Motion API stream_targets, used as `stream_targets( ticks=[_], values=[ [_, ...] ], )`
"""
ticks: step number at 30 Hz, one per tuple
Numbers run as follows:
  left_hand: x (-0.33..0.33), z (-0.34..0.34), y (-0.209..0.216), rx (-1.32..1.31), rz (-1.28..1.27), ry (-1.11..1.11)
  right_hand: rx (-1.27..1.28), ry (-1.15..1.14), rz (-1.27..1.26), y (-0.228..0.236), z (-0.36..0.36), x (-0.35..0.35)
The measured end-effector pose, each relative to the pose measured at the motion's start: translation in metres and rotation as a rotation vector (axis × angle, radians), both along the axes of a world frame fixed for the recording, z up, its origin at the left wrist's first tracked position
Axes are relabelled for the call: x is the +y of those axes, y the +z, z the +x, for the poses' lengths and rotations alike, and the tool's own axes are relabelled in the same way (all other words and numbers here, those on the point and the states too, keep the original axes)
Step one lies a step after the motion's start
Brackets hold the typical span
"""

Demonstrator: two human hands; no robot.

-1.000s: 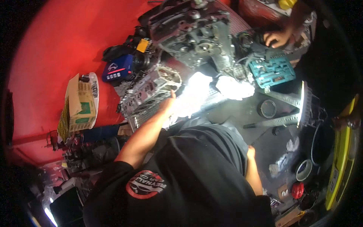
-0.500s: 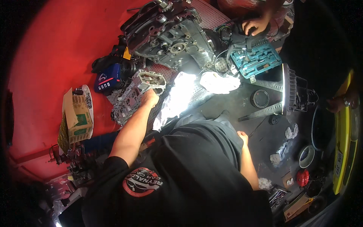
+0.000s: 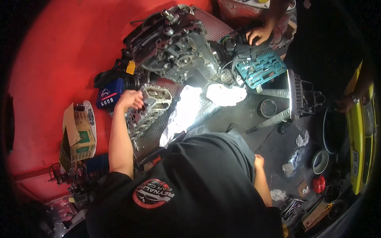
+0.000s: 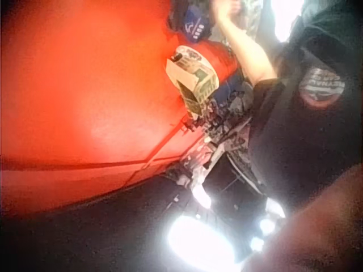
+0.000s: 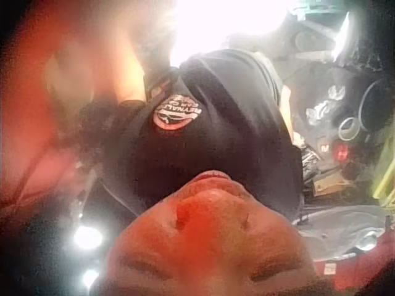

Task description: Inspecting and disassembling various engine parts on a workbench.

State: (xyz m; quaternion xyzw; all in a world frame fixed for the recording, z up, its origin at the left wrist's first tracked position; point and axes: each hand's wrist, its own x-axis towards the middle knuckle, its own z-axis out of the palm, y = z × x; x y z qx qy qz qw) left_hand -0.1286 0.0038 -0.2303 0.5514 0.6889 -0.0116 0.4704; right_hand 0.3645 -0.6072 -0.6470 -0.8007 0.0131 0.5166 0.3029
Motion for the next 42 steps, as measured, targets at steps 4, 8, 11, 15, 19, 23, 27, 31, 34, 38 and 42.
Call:
stream_targets(
  ticks=[4, 8, 11, 15, 19, 23, 27, 31, 34, 38, 42],
  values=[
    [0.080, -0.019, -0.049, 0.062, 0.644, -0.148, 0.001, -0.084, 0.215, 0.011, -0.016, 0.042],
    [0.107, -0.025, -0.123, -0.008, 0.922, -0.400, -0.321, 0.099, 0.413, 0.008, -0.055, 0.064],
    [0.112, -0.024, -0.140, 0.129, 0.426, -0.204, -0.139, -0.116, 0.224, 0.031, -0.087, 0.058],
    [0.107, -0.021, -0.142, -0.008, 0.391, -0.278, -0.239, 0.061, -0.080, 0.091, -0.115, 0.041],
    [0.103, -0.024, -0.139, -0.020, 0.370, -0.322, -0.200, -0.014, -0.219, 0.134, -0.142, 0.038],
    [0.094, -0.020, -0.138, -0.093, 0.496, -0.348, -0.152, -0.048, -0.204, 0.136, -0.161, 0.034],
    [0.085, -0.023, -0.133, -0.464, 0.524, -0.414, -0.440, 0.206, -0.003, 0.116, -0.170, 0.030],
    [0.077, -0.042, -0.128, -0.340, 0.437, -0.206, -0.121, 0.028, 0.265, 0.114, -0.177, 0.040],
    [0.072, -0.052, -0.128, -0.307, 0.332, -0.222, -0.288, 0.186, 0.119, 0.144, -0.172, 0.067],
    [0.057, -0.049, -0.119, -0.272, 0.573, -0.256, -0.305, -0.023, 0.235, 0.217, -0.140, 0.169],
    [0.034, -0.054, -0.095, -0.112, 0.934, -0.326, -0.873, 0.176, 0.650, 0.318, -0.116, 0.329]
  ],
)
